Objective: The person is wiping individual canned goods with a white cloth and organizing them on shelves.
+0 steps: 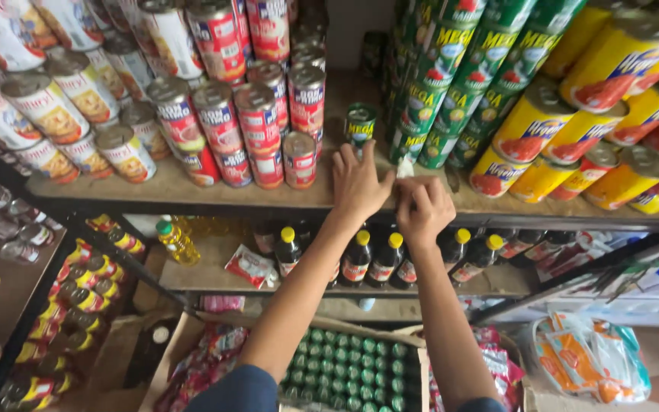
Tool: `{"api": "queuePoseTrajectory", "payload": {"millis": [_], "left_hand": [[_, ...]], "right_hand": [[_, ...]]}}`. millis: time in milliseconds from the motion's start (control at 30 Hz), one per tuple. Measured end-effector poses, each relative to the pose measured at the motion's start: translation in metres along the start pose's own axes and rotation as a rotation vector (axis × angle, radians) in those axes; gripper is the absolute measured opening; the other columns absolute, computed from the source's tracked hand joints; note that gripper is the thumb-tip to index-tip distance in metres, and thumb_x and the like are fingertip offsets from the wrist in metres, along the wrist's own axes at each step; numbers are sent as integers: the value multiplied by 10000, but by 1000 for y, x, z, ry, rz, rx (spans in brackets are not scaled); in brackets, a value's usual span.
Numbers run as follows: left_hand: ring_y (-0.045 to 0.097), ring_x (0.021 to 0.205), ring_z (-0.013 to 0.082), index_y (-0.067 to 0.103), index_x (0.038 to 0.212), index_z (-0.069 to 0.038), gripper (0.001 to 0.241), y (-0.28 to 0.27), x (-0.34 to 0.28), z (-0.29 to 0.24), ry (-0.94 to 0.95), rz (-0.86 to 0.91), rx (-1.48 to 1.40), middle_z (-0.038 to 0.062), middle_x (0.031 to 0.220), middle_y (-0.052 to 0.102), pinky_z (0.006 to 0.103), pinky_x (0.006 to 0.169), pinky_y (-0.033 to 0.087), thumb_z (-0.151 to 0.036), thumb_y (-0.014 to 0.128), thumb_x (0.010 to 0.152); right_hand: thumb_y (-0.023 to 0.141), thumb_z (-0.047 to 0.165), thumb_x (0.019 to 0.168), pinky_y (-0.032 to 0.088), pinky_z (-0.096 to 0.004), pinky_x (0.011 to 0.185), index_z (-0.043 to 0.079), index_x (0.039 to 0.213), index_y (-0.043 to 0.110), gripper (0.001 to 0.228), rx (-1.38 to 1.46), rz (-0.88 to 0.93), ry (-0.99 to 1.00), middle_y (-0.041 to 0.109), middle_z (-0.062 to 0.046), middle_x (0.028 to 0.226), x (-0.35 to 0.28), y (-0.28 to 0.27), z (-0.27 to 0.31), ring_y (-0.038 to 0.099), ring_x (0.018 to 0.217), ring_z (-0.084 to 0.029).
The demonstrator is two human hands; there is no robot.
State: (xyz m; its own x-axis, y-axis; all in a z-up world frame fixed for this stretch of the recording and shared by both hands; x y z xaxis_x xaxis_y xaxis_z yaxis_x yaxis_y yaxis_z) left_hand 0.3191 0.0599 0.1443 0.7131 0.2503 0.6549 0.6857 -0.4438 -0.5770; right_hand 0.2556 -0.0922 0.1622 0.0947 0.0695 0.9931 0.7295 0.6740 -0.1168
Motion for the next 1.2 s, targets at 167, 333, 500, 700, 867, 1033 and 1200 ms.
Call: {"api": "queuePoseTrajectory", "payload": {"millis": [167,333,500,700,867,1033,1200], "left_hand": [[498,1112,391,509,1309,-198,646,34,39,22,-80,141,43,143,1190,440,502,864,487,-503,731,785],[483,1215,416,478,1381,-186,728,50,66,35,-177,190,50,206,1322,436,527,944,477,-466,738,762],[422,1337,410,436,1433,-186,729,57,86,40,-214,288,72,230,1432,394,518,1038,421,-456,685,803],[420,1363,372,398,1504,-173,782,63,115,45,-186,257,142,213,1465,397,511,1075,407,-434,710,836],[410,1392,359,380,1524,-138,791,79,144,52,-147,258,162,219,1489,402,506,1095,394,-435,703,865],[403,1414,349,367,1538,-112,799,96,171,67,-129,247,168,224,1507,406,501,1110,384,-435,698,887],[396,1436,339,353,1552,-85,808,120,188,83,-142,260,196,229,1525,410,497,1125,374,-435,693,909]], "right_hand": [[729,26,850,489,-342,613,219,914,776,209,5,15,28,596,23,820,1,1,0,619,652,-243],[752,30,853,498,-363,617,203,904,783,182,44,9,30,653,1,851,0,2,-1,644,675,-260],[754,29,858,490,-339,632,223,892,774,198,-11,-24,7,646,28,852,-5,3,-3,619,660,-231],[755,29,844,478,-345,613,215,869,776,189,-23,-71,15,652,18,833,-5,3,-9,621,645,-240],[750,47,840,473,-330,611,240,873,786,199,-45,-87,38,665,40,847,-7,0,-14,618,639,-214],[746,60,838,470,-319,609,260,875,794,208,-55,-96,38,675,56,858,-1,4,-19,616,635,-195],[742,74,835,466,-308,608,279,878,801,218,-43,-73,63,684,72,869,-15,8,-18,614,630,-175]]}}
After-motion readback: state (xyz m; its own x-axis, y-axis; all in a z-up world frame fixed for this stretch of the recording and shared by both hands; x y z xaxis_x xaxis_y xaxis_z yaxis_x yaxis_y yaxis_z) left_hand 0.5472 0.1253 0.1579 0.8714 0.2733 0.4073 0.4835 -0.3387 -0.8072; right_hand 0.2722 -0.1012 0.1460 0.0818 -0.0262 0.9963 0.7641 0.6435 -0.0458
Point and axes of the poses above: each hand's wrist, its own x-axis towards the middle knuckle, its own y-axis out of the palm, z = x × y, the point moved 8 cm from there along x, towards the middle knuckle
